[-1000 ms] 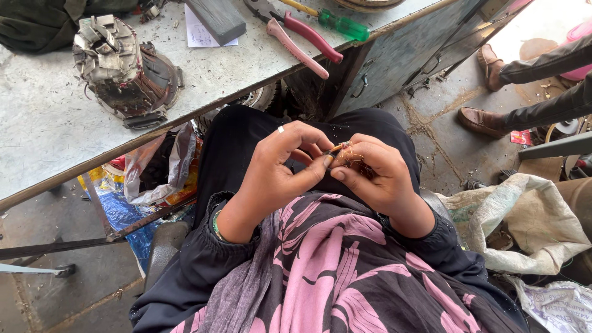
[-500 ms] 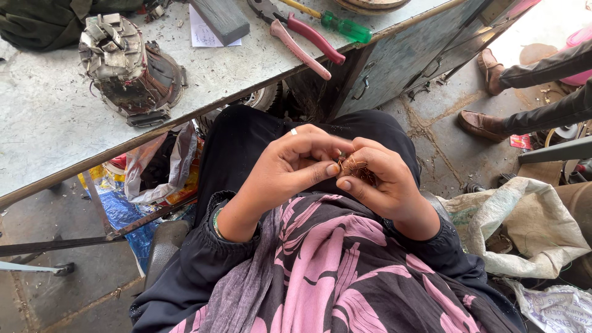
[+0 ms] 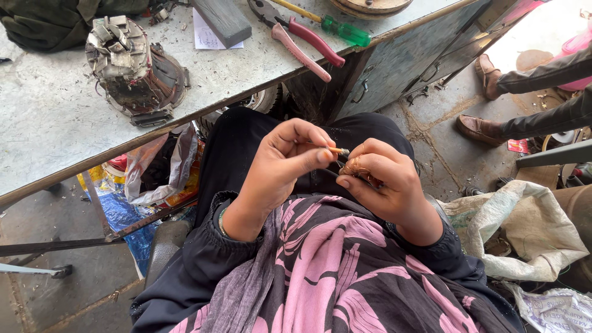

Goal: The person disassembles an electric motor component using a screwdriver and pliers, then prepares and strips the ends of copper wires by hand and with a tool.

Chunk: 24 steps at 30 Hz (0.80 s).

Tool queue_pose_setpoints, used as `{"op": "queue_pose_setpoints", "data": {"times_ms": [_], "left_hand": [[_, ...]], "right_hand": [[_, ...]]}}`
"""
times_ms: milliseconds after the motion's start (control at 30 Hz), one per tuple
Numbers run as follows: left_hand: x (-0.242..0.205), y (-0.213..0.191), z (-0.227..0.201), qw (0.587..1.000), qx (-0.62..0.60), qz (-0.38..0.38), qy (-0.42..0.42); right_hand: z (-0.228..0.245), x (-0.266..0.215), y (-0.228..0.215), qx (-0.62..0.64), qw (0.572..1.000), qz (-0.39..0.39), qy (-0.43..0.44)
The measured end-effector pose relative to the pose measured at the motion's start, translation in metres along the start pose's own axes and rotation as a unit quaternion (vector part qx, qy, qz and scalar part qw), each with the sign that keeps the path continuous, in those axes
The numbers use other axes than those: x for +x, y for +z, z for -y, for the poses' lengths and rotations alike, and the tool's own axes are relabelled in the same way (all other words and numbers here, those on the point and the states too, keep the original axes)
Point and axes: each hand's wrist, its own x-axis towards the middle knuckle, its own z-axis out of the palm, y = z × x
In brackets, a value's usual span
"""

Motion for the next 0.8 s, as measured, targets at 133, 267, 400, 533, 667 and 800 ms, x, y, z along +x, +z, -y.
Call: {"op": "queue_pose_setpoints", "data": {"times_ms": [133, 267, 400, 533, 667, 800], "left_hand": [[-0.002, 0.000, -0.003, 0.999, -0.038, -0.015, -0.021], [-0.003, -0.002, -0.005, 0.998, 0.056, 0.006, -0.038], [-0.001, 0.001, -0.005, 0.987, 0.119, 0.038, -0.098], [0.000, 0.010, -0.009, 0.959, 0.284, 0.005, 0.008], [0.000, 0.016, -0.018, 0.917, 0.377, -0.066, 0.114], [0.000, 0.013, -0.032, 0.873, 0.419, -0.139, 0.208]], "right_hand": [[-0.001, 0.003, 0.001, -0.031, 0.999, -0.004, 0.006], [-0.017, 0.002, 0.005, -0.013, 0.996, -0.071, 0.052], [-0.028, -0.009, 0.014, 0.125, 0.983, -0.125, 0.041], [-0.027, -0.016, 0.012, 0.201, 0.966, -0.132, 0.096], [-0.019, -0.025, 0.001, 0.225, 0.948, -0.160, 0.159], [-0.026, -0.038, -0.005, 0.215, 0.956, -0.171, 0.108]]}}
